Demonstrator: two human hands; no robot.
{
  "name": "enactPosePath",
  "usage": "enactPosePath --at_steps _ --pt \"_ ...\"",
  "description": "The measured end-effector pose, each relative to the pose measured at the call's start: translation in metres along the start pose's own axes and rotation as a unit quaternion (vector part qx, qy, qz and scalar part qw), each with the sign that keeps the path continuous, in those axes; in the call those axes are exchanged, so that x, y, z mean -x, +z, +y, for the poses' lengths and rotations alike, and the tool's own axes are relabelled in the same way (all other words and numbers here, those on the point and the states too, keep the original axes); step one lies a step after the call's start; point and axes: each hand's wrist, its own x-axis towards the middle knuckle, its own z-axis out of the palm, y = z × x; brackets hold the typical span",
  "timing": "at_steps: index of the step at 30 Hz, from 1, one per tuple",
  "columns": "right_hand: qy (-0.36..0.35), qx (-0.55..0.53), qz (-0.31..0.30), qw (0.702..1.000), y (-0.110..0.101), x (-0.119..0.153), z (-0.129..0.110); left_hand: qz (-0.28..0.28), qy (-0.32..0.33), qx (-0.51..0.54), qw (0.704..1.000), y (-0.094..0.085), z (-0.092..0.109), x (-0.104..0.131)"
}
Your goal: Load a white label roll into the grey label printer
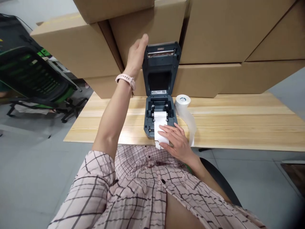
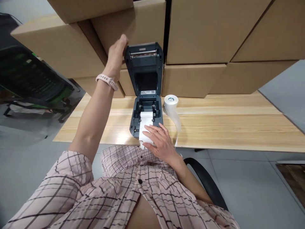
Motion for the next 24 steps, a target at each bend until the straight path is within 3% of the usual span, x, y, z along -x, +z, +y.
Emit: enactPosePath --at_steps 2,3,5,8,12,15,18,24 --pt "-0.004 -0.006 0.006 1.0 -0.001 0.0 0.0 -0.071 -0.096 0.042 0.992 0.001 -0.002 0.004" --pt "-0.006 -0.01 0.013 1.0 -0.002 0.001 0.0 -0.088 -0.106 0.055 0.989 0.0 -0.001 0.013" --pt "-0.013 -0.023 0.041 0.999 -0.003 0.002 -0.001 -0.057 -0.042 0.056 0.996 -0.007 0.006 0.045" --pt "-0.016 -0.05 0.093 0.994 -0.008 0.005 -0.002 0.001 0.113 0.018 0.993 -0.014 0.025 0.121" --pt "-0.004 -0.079 0.172 0.982 -0.015 0.012 -0.007 0.035 0.171 -0.028 0.984 -0.008 0.04 0.228" --pt "0.053 -0.07 0.273 0.958 -0.018 0.016 -0.01 0.024 0.174 -0.046 0.983 0.0 0.031 0.279" --pt "0.127 -0.048 0.315 0.939 -0.015 0.011 -0.01 0.008 0.192 -0.064 0.979 0.006 0.016 0.3" --pt "0.249 -0.19 0.231 0.921 0.011 -0.023 0.003 0.04 0.204 -0.031 0.978 0.016 0.001 0.305"
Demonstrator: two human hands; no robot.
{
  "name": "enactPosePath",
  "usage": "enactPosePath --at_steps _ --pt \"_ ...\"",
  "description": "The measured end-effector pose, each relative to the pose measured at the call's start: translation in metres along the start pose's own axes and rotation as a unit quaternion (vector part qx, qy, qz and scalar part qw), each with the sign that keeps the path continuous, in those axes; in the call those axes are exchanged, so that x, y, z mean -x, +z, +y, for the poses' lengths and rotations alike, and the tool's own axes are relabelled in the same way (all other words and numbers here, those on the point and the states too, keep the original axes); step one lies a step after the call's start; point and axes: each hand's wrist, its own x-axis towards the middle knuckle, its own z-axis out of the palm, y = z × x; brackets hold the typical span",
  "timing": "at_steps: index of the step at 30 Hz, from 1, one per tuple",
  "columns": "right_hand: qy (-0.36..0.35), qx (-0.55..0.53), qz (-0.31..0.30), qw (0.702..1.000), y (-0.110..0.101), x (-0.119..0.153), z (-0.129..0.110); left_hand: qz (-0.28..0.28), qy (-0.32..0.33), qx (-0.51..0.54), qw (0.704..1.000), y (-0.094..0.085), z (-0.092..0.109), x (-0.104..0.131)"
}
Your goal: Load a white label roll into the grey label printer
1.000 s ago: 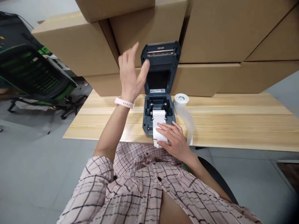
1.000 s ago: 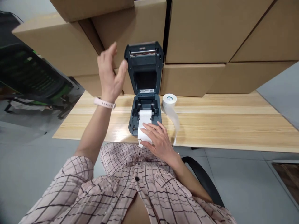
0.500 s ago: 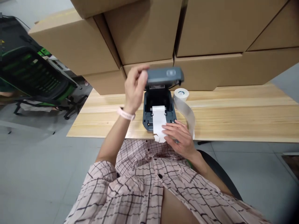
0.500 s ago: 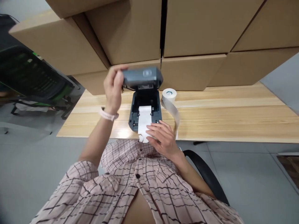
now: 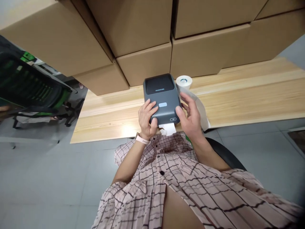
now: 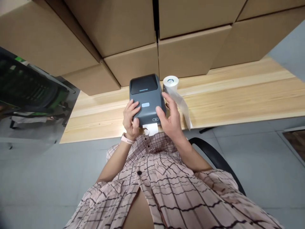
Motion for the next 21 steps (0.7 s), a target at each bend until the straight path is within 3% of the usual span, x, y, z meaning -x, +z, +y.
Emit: enactPosePath --at_steps 5,11,14,15,18,19,21 --pt "0.003 0.008 -0.01 1.0 0.017 -0.008 0.009 0.023 -0.01 -0.02 0.999 0.006 -0.003 0.009" --pt "-0.008 0.014 -0.008 1.0 0.014 -0.007 0.006 0.061 -0.001 -0.024 0.998 0.009 -0.004 0.004" --pt "-0.014 0.035 -0.011 0.999 0.014 -0.008 0.004 0.042 -0.029 -0.024 0.998 0.002 0.002 0.008" --pt "-0.014 0.043 -0.013 0.999 0.014 -0.008 0.004 0.064 -0.047 -0.026 0.997 -0.002 0.007 0.014" --pt "-0.016 0.061 -0.023 0.998 0.013 -0.008 0.005 0.196 -0.164 -0.006 0.967 -0.017 0.034 0.04" --pt "-0.02 0.065 -0.026 0.997 0.013 -0.008 0.006 0.176 -0.252 0.028 0.951 -0.021 0.045 0.048" --pt "-0.03 0.071 -0.026 0.997 0.013 -0.007 0.008 0.026 -0.406 0.143 0.902 -0.026 0.066 0.054"
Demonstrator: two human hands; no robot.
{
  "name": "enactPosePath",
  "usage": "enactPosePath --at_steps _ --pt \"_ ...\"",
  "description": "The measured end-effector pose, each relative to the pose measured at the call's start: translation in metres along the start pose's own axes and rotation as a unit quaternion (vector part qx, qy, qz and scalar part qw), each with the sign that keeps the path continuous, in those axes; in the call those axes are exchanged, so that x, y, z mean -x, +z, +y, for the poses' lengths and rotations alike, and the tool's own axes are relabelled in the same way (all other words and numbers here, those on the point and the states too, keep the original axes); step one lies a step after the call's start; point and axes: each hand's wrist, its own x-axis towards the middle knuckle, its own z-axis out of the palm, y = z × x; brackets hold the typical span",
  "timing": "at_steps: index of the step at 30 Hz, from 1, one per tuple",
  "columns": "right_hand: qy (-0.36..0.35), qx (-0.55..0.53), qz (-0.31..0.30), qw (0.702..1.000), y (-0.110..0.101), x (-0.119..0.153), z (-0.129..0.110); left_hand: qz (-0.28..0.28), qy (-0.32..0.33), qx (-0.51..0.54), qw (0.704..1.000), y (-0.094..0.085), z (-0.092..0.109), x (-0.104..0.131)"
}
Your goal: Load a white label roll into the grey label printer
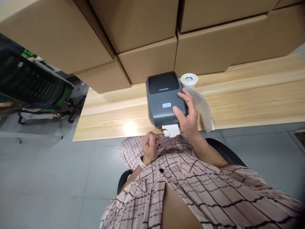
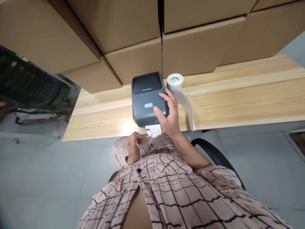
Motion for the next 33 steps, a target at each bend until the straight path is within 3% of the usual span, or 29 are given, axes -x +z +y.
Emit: enactPosePath --at_steps 2,3,5,7,10,15,17,22,25,29,33 --pt "-0.006 0.004 0.002 1.0 0.001 0.001 0.002 -0.173 -0.176 0.08 0.966 0.007 0.014 0.006" --pt "-0.005 0.005 0.001 1.0 0.001 0.001 0.003 -0.215 -0.239 0.127 0.938 0.012 0.02 0.004" --pt "-0.005 -0.002 0.004 1.0 0.002 0.002 0.003 -0.225 -0.318 0.198 0.899 0.024 0.03 -0.006" --pt "-0.011 -0.009 0.012 1.0 0.001 0.001 0.001 -0.19 -0.346 0.226 0.89 0.033 0.035 -0.015" --pt "-0.059 0.038 0.011 0.997 -0.005 -0.002 -0.007 -0.147 -0.315 0.208 0.914 0.039 0.031 -0.018" --pt "-0.14 0.123 -0.069 0.98 -0.021 -0.015 -0.02 -0.178 -0.264 0.169 0.933 0.029 0.021 -0.009" --pt "-0.156 0.132 -0.108 0.973 -0.024 -0.022 -0.02 -0.161 -0.24 0.146 0.946 0.023 0.018 -0.007" --pt "-0.169 0.121 -0.163 0.965 -0.023 -0.033 -0.013 0.045 -0.118 0.104 0.987 0.011 0.012 -0.01" --pt "-0.138 0.065 -0.132 0.979 -0.024 -0.023 -0.008 0.103 -0.072 0.089 0.988 0.006 0.01 -0.018" --pt "-0.075 -0.051 -0.052 0.995 -0.03 -0.006 0.001 0.086 -0.052 0.071 0.992 0.002 0.006 -0.039" --pt "-0.082 -0.062 -0.088 0.991 -0.041 -0.018 0.003 0.051 -0.051 0.058 0.996 0.004 -0.005 -0.071"
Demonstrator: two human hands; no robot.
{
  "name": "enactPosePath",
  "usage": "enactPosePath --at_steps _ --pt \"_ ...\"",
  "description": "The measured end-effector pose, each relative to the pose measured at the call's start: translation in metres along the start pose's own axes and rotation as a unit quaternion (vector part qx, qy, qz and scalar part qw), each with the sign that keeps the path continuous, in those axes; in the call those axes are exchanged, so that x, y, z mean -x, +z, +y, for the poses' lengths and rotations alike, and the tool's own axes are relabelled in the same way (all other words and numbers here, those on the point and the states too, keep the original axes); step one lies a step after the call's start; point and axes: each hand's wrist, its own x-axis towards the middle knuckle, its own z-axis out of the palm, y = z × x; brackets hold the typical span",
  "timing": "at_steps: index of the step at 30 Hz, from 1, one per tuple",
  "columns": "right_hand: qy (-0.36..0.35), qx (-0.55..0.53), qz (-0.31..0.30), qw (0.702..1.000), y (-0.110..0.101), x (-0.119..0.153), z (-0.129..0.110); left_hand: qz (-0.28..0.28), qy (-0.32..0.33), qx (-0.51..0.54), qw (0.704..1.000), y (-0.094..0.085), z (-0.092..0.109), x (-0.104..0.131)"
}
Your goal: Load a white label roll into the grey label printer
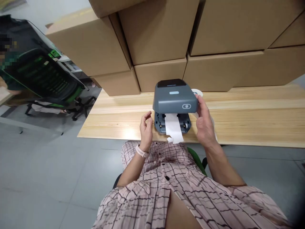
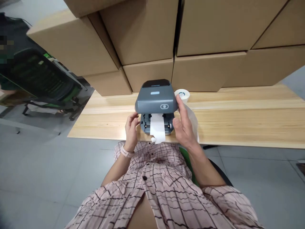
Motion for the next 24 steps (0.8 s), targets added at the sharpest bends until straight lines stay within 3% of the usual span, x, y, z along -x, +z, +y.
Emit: enactPosePath --at_steps 3,8,15,19,24 --pt "-0.022 0.04 -0.029 0.999 -0.007 -0.03 -0.001 -0.041 0.001 -0.019 0.999 0.007 -0.007 -0.029" --pt "-0.074 0.063 0.009 0.995 0.001 -0.095 0.007 -0.12 -0.044 0.001 0.992 0.021 -0.014 -0.065" --pt "-0.036 0.056 0.013 0.998 0.006 -0.183 0.043 -0.142 -0.02 -0.005 0.99 0.027 -0.006 -0.071" --pt "-0.047 0.057 0.015 0.997 0.003 -0.203 0.047 -0.123 -0.031 -0.021 0.992 0.026 -0.004 -0.07" --pt "-0.072 0.099 -0.012 0.992 -0.003 -0.194 0.02 -0.132 -0.051 -0.052 0.989 0.03 -0.001 -0.075"
